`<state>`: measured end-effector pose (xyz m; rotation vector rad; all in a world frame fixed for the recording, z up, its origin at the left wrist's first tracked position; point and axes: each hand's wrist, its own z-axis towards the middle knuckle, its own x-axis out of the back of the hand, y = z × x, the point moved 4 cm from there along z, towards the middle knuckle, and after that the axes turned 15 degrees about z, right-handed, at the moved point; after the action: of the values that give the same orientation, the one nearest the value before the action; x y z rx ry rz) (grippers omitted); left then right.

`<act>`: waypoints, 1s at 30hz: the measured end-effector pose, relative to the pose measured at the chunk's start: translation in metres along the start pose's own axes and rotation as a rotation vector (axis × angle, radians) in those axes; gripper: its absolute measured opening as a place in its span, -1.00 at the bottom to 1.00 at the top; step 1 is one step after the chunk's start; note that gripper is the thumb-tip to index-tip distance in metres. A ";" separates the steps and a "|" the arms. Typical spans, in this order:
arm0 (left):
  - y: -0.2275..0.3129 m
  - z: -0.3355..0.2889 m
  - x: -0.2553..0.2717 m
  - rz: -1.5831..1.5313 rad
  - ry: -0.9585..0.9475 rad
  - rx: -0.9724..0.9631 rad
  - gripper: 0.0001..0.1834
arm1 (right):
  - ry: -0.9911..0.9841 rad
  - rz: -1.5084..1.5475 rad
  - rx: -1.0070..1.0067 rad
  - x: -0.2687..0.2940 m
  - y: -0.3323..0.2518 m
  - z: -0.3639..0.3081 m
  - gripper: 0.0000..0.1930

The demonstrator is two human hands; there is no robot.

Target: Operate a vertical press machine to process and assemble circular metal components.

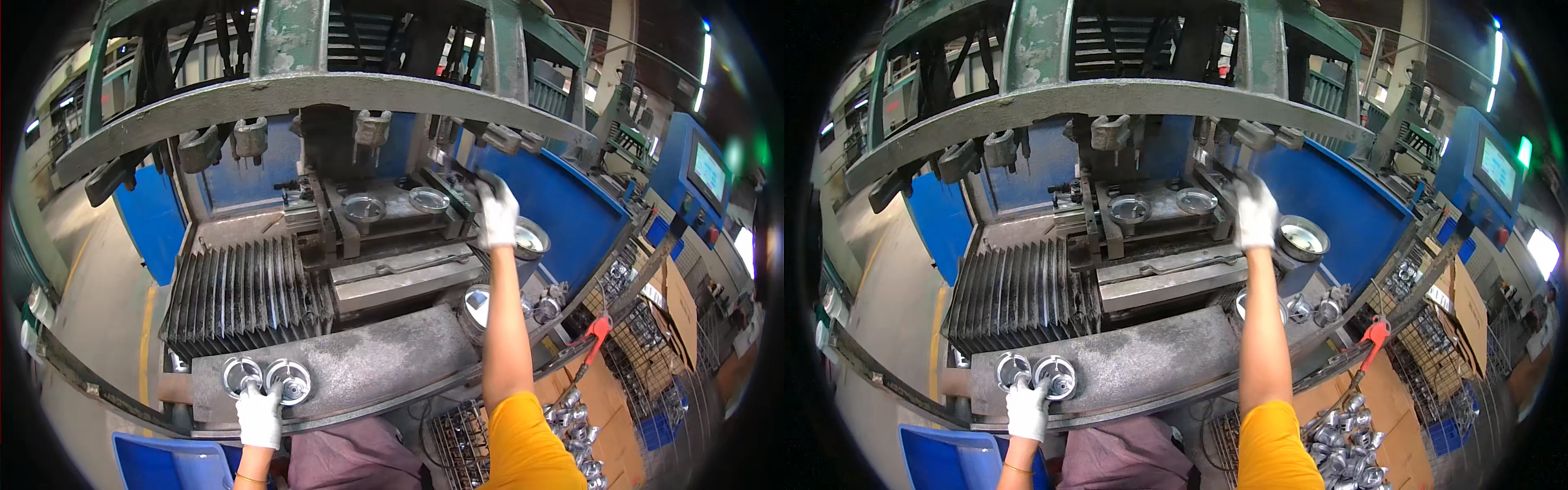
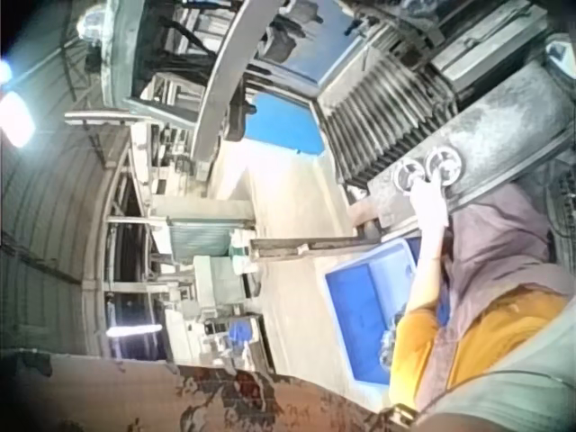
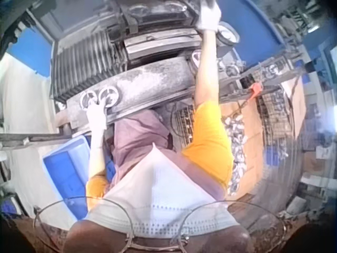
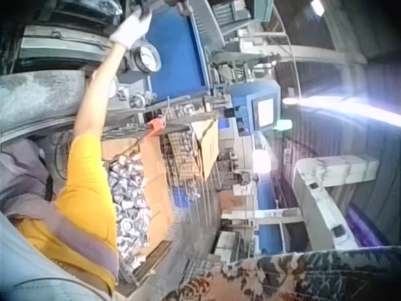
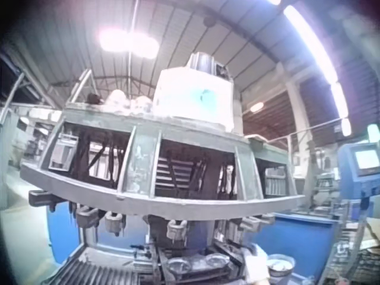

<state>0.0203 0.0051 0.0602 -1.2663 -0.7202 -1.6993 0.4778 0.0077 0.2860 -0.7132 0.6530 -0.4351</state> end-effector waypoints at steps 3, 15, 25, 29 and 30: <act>0.003 0.002 0.003 0.011 0.002 -0.009 -0.62 | -0.085 -0.067 0.177 0.021 -0.015 -0.015 -0.74; -0.006 0.004 0.002 -0.201 0.030 0.106 -0.63 | 0.041 0.177 -0.078 0.048 -0.008 -0.062 -0.71; -0.004 0.006 -0.003 -0.300 -0.030 0.203 -0.61 | -0.103 -0.222 -0.146 -0.206 0.074 -0.165 -0.74; -0.005 0.004 -0.022 -0.143 0.006 0.076 -0.73 | -0.072 -0.213 0.042 -0.217 0.085 -0.205 -0.76; -0.006 0.002 -0.029 -0.218 -0.118 0.156 -0.73 | 0.004 -0.319 0.168 -0.225 0.095 -0.196 -0.79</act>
<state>0.0186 0.0186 0.0335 -1.2213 -1.0739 -1.7129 0.1969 0.1107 0.1947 -0.6578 0.4996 -0.7765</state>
